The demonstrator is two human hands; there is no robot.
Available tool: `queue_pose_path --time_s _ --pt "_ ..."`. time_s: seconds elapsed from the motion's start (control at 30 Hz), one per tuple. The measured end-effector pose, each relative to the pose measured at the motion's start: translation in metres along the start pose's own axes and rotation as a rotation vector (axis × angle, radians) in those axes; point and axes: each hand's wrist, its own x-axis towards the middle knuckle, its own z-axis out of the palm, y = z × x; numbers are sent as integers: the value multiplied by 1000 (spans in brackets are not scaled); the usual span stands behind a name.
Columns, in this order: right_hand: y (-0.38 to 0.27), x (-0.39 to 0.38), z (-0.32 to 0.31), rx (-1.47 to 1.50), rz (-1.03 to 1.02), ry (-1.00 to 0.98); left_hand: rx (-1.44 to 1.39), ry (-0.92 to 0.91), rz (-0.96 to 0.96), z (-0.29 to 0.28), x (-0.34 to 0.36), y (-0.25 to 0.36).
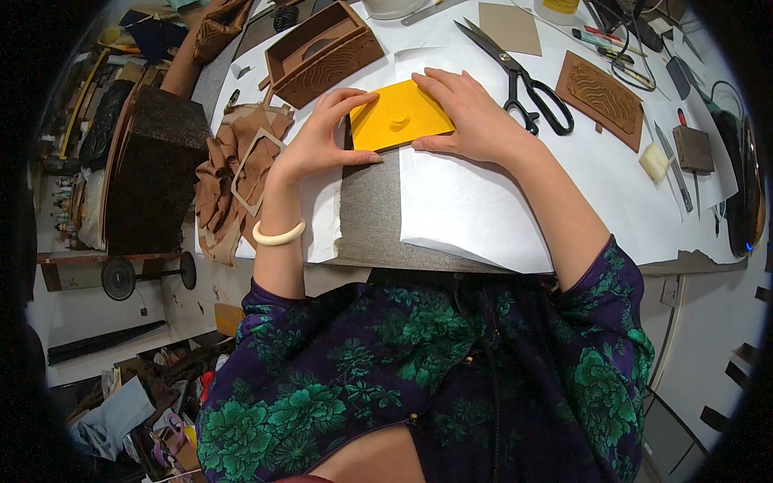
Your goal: The person handles a yellow rectangular piece, trims it with scissors, and uses a small iron to press it. They then place the yellow piece into a wooden box and use a utility knife to trim the edges. The workspace is cluttered with leather scraps and tools.
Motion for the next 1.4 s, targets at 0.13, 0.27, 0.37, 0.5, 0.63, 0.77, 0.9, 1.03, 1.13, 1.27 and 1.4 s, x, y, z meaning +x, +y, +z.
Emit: queue_pose_path --time_s 0.13,0.27,0.37,0.5,0.63,0.77,0.9,1.03,1.13,1.27,1.4 --pt "-1 0 -3 15 0 -2 19 -7 19 0 -1 0" --pt "-2 1 -3 18 5 -7 24 -13 32 -1 0 -1" --pt "-3 0 -4 20 9 -6 11 -11 22 -1 0 -1" --pt "-2 0 -4 19 4 -3 21 -14 12 0 0 -1" --pt "-3 0 -3 9 14 -5 22 -16 8 0 0 -1" --pt "-2 0 -2 10 16 -6 22 -21 3 0 1 -1" --pt "-4 0 -4 13 12 -11 26 -13 22 0 0 -2" --pt "-3 0 -3 4 15 -12 22 -9 24 0 0 -2" --pt "-4 0 -3 10 33 -22 21 -13 3 0 0 0" --pt "-4 0 -4 4 38 -27 21 -16 -1 0 0 0" --pt "-4 0 -4 3 27 -19 21 -18 -4 0 0 0"
